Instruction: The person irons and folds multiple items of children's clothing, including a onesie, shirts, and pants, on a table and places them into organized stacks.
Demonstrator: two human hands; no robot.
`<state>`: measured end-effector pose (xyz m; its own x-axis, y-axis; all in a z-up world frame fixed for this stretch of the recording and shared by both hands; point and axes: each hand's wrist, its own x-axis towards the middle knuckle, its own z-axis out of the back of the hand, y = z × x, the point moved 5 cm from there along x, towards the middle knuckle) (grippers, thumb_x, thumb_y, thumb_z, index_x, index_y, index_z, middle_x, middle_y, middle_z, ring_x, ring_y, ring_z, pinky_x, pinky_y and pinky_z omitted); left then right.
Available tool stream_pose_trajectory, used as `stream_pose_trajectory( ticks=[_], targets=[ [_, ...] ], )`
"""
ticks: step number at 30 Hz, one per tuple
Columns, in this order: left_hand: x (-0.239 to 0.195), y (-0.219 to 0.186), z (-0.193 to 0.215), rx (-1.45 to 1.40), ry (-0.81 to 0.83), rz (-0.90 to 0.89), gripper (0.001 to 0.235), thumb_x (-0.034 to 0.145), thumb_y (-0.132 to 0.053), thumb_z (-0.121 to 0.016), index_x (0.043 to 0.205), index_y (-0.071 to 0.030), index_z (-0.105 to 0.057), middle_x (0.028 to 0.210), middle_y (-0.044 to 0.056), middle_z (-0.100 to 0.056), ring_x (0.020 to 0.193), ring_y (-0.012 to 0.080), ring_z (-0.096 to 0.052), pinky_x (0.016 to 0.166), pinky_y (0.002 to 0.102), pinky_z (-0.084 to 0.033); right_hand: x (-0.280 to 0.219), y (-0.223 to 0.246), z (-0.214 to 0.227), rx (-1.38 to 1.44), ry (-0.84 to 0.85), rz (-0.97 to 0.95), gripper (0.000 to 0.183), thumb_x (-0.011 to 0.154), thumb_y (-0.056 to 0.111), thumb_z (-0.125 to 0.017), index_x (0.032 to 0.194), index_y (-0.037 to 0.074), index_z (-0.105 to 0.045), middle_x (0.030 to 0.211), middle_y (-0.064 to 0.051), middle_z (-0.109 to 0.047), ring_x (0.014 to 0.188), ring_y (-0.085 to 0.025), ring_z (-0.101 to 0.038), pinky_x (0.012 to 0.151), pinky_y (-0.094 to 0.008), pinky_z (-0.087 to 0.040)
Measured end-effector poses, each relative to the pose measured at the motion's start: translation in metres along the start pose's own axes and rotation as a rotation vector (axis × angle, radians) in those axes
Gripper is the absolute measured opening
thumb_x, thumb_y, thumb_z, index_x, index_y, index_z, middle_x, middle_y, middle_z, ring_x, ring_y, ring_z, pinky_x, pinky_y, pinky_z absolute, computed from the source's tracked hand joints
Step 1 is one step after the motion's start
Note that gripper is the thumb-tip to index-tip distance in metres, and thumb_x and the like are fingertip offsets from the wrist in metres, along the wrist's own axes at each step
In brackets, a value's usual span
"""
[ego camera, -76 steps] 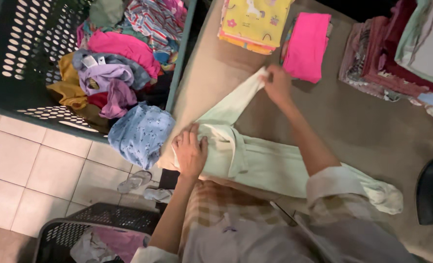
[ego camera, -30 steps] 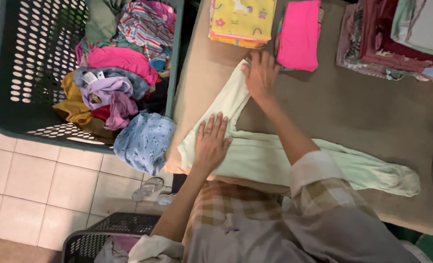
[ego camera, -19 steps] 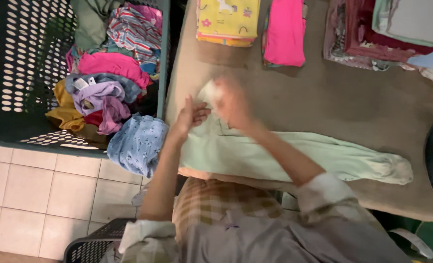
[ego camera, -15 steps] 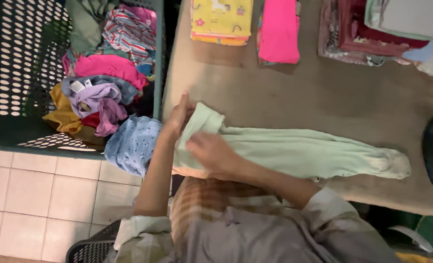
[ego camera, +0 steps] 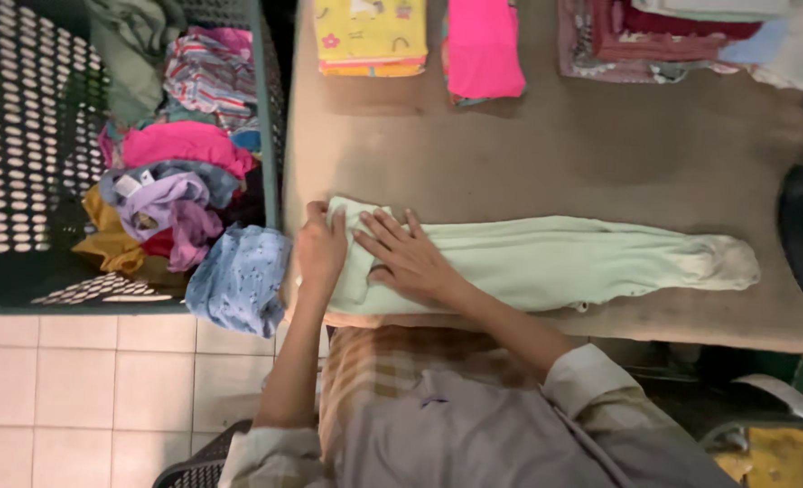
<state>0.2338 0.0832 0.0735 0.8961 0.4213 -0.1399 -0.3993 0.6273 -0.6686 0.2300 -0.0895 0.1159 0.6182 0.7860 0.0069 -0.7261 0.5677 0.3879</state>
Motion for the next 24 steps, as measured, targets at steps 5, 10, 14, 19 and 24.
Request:
stream_pose_trajectory(
  ticks=[5,10,14,19,24],
  targets=[
    [-0.042,-0.024,0.036,0.244,0.095,-0.054,0.063,0.093,-0.037,-0.065,0.142,-0.004,-0.044,0.1,0.03,-0.071,0.091,0.0504,-0.069,0.077,0.058,-0.053,-0.021,0.004,-0.005,0.014,-0.118,-0.029,0.075,0.089,0.047,-0.068,0.155,0.021,-0.041,0.166,-0.014,-0.026,0.154,-0.035,-0.024,0.118,-0.069,-0.019],
    [-0.052,-0.019,0.04,0.433,0.128,0.031,0.067,0.091,-0.034,-0.068,0.148,-0.008,-0.044,0.11,0.026,-0.07,0.102,0.0469,-0.067,0.086,0.054,-0.052,-0.027,0.005,-0.011,-0.032,-0.042,-0.013,0.073,0.092,0.046,-0.067,0.155,0.024,-0.039,0.168,-0.012,-0.026,0.154,-0.034,-0.026,0.12,-0.068,-0.021],
    [-0.063,-0.03,0.032,0.463,-0.126,-0.224,0.052,0.094,-0.025,-0.069,0.142,-0.012,-0.054,0.128,0.016,-0.067,0.116,0.0385,-0.063,0.095,0.049,-0.05,-0.053,-0.009,-0.002,-0.009,-0.106,-0.057,0.074,0.093,0.049,-0.063,0.157,0.021,-0.04,0.168,-0.014,-0.027,0.156,-0.035,-0.025,0.12,-0.07,-0.018],
    [-0.077,-0.04,0.003,0.432,-0.137,-0.551,0.052,0.091,-0.023,-0.07,0.139,-0.005,-0.058,0.142,0.016,-0.058,0.133,0.037,-0.056,0.112,0.053,-0.043,-0.161,-0.098,0.001,-0.212,-0.121,-0.32,0.07,0.087,0.042,-0.06,0.149,0.013,-0.048,0.158,-0.022,-0.035,0.149,-0.043,-0.027,0.112,-0.073,-0.016],
    [-0.081,-0.06,0.0,0.657,-0.152,-0.545,0.065,0.082,-0.034,-0.077,0.133,0.003,-0.06,0.142,0.026,-0.054,0.132,0.0426,-0.049,0.104,0.067,-0.028,-0.363,-0.233,0.083,-0.686,-0.337,-0.845,0.03,0.097,0.023,-0.059,0.113,-0.001,-0.065,0.135,-0.03,-0.059,0.138,-0.045,-0.05,0.104,-0.058,-0.043]
  ],
)
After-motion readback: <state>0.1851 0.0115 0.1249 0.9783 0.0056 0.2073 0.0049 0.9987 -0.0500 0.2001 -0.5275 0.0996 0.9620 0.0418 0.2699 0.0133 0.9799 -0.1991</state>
